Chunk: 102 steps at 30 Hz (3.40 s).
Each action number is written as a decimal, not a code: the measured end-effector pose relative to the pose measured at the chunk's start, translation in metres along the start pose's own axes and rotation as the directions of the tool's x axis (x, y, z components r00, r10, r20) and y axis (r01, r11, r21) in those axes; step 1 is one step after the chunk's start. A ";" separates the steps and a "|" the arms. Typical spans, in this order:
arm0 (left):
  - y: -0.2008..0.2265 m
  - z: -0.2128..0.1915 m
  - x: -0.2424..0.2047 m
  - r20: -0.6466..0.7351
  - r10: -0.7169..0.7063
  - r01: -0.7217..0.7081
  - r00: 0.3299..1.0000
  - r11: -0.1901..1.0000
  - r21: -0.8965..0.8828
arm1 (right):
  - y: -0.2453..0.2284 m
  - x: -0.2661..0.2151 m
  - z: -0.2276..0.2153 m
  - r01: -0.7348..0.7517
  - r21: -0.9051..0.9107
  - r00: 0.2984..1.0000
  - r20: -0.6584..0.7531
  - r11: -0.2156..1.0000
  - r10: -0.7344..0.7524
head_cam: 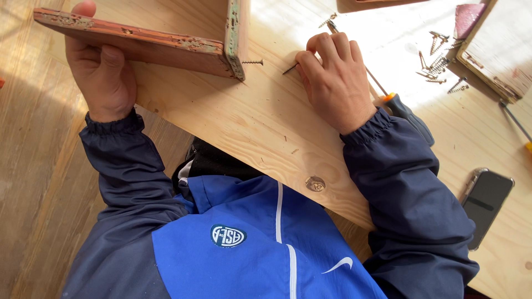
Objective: The person assembles a small wooden box by aligning pre-drilled wooden panels and securing them with screws. They use a screwdriver to drive screws into the joints, repeatedly checking alignment and tightening fasteners.
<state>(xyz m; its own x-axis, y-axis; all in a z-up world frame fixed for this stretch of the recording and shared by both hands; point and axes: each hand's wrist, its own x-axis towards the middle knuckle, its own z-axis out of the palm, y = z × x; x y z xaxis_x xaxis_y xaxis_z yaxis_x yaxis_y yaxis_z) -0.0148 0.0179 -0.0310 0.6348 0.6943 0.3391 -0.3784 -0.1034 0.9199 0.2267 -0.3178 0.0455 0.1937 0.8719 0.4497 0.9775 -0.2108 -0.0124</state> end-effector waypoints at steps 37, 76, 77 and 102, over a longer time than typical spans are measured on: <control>0.008 -0.017 -0.016 0.053 0.017 -0.021 0.998 0.996 0.083 | 0.011 0.000 -0.003 -0.191 -0.013 0.976 0.102 0.982 0.191; 0.015 0.003 -0.013 0.039 0.059 -0.064 0.997 0.992 0.113 | -0.032 0.034 0.011 0.027 0.501 0.999 0.027 0.865 -0.047; 0.014 0.002 -0.013 0.040 0.060 -0.065 0.997 0.992 0.112 | -0.032 0.034 0.011 0.027 0.500 0.999 0.026 0.866 -0.046; 0.015 0.004 -0.013 0.026 0.065 -0.068 0.998 0.991 0.116 | -0.033 0.031 0.013 -0.104 0.711 0.993 0.114 0.696 0.031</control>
<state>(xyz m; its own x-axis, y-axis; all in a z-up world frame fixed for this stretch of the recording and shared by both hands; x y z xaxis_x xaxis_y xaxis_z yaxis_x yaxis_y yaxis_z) -0.0259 0.0044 -0.0212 0.6262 0.6673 0.4032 -0.3396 -0.2321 0.9115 0.2019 -0.2782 0.0479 0.2327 0.9095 0.3445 0.7198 0.0772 -0.6899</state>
